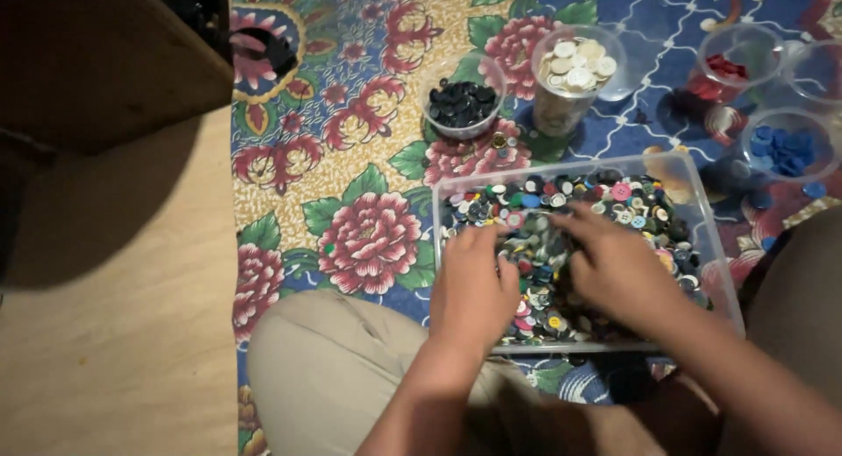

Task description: Sorting various buttons from a large mixed container into smaller categorized containers by hand.

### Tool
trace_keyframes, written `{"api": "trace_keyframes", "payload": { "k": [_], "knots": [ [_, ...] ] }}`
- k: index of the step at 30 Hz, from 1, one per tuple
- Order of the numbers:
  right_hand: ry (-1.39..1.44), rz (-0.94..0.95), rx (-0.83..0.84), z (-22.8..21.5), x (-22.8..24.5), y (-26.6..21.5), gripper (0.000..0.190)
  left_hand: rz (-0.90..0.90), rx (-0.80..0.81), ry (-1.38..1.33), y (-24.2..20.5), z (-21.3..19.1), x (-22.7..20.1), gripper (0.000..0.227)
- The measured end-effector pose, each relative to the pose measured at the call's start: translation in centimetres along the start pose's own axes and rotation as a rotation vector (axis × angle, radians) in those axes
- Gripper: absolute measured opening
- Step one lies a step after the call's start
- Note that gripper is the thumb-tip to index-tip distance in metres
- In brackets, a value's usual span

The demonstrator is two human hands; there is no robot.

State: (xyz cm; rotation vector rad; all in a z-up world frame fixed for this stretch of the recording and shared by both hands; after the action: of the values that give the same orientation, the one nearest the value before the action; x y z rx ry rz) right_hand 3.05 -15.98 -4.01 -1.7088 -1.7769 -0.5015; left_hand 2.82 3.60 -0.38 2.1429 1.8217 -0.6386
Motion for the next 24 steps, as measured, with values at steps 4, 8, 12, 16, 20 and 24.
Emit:
{"api": "trace_keyframes", "payload": {
  "k": [4,8,12,16,20,24],
  "knots": [
    [-0.023,-0.063,0.061,-0.2,0.9,-2.2,0.055,0.060,0.067,0.041,2.2,0.1,-1.4,0.052],
    [0.086,-0.054,0.178,-2.4,-0.2,-3.2,0.051,0.064,0.208,0.176,2.8,2.7,-2.0,0.066],
    [-0.005,0.266,-0.079,-5.2,-1.1,-2.5,0.056,0.219,0.070,0.177,1.0,5.0,-1.3,0.061],
    [0.080,0.096,-0.214,-3.7,-4.7,-0.1,0.053,0.237,0.126,0.215,-1.4,4.4,-0.5,0.057],
    [0.075,-0.123,-0.136,-0.8,-4.0,1.0,0.060,0.182,0.134,0.145,-2.9,3.6,0.3,0.051],
    [-0.026,-0.053,-0.107,-0.7,-3.0,-0.7,0.055,0.092,0.090,0.045,-3.5,3.8,0.7,0.044]
  ]
}}
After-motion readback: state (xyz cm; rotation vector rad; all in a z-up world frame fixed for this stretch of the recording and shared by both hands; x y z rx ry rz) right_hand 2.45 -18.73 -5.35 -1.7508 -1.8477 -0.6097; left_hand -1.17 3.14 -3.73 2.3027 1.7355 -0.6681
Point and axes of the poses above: each hand's wrist, its own y-axis towards the middle knuckle, its own z-axis out of the palm, x = y × z, the point moved 1 cm from there along y, towards the middle knuckle, and after that the axes turned 9 degrees about y, right-handed, at the moved point
